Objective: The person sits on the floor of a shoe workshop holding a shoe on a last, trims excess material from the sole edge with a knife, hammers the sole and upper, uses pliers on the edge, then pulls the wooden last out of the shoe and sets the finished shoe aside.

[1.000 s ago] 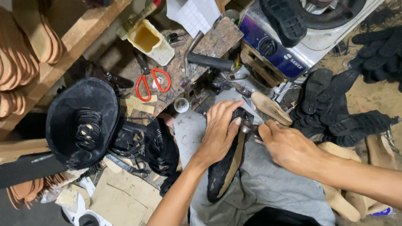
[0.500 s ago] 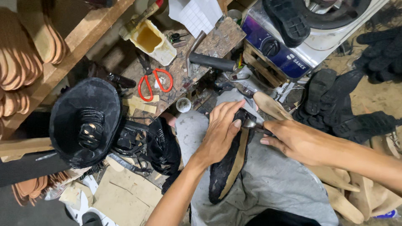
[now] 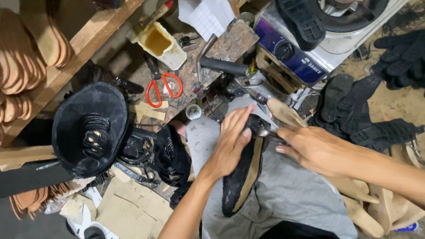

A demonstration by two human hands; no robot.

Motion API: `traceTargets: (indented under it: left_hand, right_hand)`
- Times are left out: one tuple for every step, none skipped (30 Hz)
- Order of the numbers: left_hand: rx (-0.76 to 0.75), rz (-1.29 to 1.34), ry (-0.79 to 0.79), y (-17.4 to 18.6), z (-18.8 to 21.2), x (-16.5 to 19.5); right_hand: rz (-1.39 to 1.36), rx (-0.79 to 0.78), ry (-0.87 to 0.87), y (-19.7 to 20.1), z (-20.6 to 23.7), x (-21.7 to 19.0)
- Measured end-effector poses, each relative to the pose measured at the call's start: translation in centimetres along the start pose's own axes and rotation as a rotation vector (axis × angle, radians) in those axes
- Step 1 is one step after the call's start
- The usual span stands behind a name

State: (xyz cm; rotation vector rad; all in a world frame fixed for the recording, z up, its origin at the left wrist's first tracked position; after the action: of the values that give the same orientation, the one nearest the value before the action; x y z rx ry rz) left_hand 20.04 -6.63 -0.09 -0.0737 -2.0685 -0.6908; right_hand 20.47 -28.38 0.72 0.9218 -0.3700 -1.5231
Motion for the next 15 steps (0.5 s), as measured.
traceTargets:
  left_hand:
    - [0.006,-0.016,-0.003,0.2,0.2,0.4]
    - [0.024,-0.043,0.021,0.4,0.4,0.8]
    - [0.044,-0.066,0.053,0.3,0.9,1.5]
    - [0.065,-0.087,0.093,0.1,1.3,2.2]
    - [0.116,-0.191,0.131,-0.1,1.5,2.7]
    - [0.169,-0.299,0.172,-0.6,1.7,3.3]
    - [0.224,-0.412,0.214,-0.9,1.9,3.8]
    - [0.23,-0.461,0.248,-1.4,1.8,3.9]
    - [0.233,-0.51,0.28,-1.8,1.7,4.0]
    - [0.234,-0.557,0.315,-2.2,1.9,4.3]
    - [0.247,-0.594,0.287,-2.4,2.1,4.7]
    - [0.26,-0.63,0.253,-2.5,2.3,5.0]
    - [0.27,-0.663,0.214,-2.6,2.4,5.3]
    - [0.281,-0.636,0.18,-2.6,2.6,5.5]
    - [0.29,-0.607,0.154,-2.5,3.1,5.9]
  right_hand:
    - [-0.072,-0.03,-0.005,0.2,0.2,-0.1]
    - [-0.147,-0.056,-0.015,0.2,0.5,-0.1]
    - [-0.322,-0.178,-0.06,-0.4,0.8,0.0]
    - [-0.495,-0.309,-0.107,-1.5,1.4,0.1]
    - [-0.667,-0.441,-0.154,-2.9,2.0,0.2]
    - [-0.55,-0.396,-0.102,-4.2,2.8,0.4]
    - [-0.432,-0.348,-0.045,-5.7,3.8,0.5]
    - [-0.316,-0.288,0.015,-6.9,4.2,0.7]
    - [-0.274,-0.327,0.024,-8.4,4.4,0.9]
    - [-0.233,-0.368,0.029,-9.9,5.0,0.7]
    - [-0.191,-0.404,0.034,-11.1,5.7,0.7]
    - [-0.226,-0.258,0.257,-11.2,6.7,0.2]
    - [-0.258,-0.104,0.473,-11.0,8.1,-0.3]
    - [-0.283,-0.037,0.565,-10.7,9.0,-0.5]
    - [-0.303,0.034,0.655,-10.3,10.0,-0.8]
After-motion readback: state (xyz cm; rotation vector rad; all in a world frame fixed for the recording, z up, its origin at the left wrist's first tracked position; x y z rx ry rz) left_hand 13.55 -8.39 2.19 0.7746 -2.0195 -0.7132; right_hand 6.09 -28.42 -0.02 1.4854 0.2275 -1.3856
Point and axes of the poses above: each hand's wrist, its own z-axis away from the middle knuckle, its own y-axis out of the back of the hand, x = y × z, the point moved 3 cm from there along -z, towards the middle knuckle, and after that the axes turned 15 degrees about -y, right-handed, at the moved point
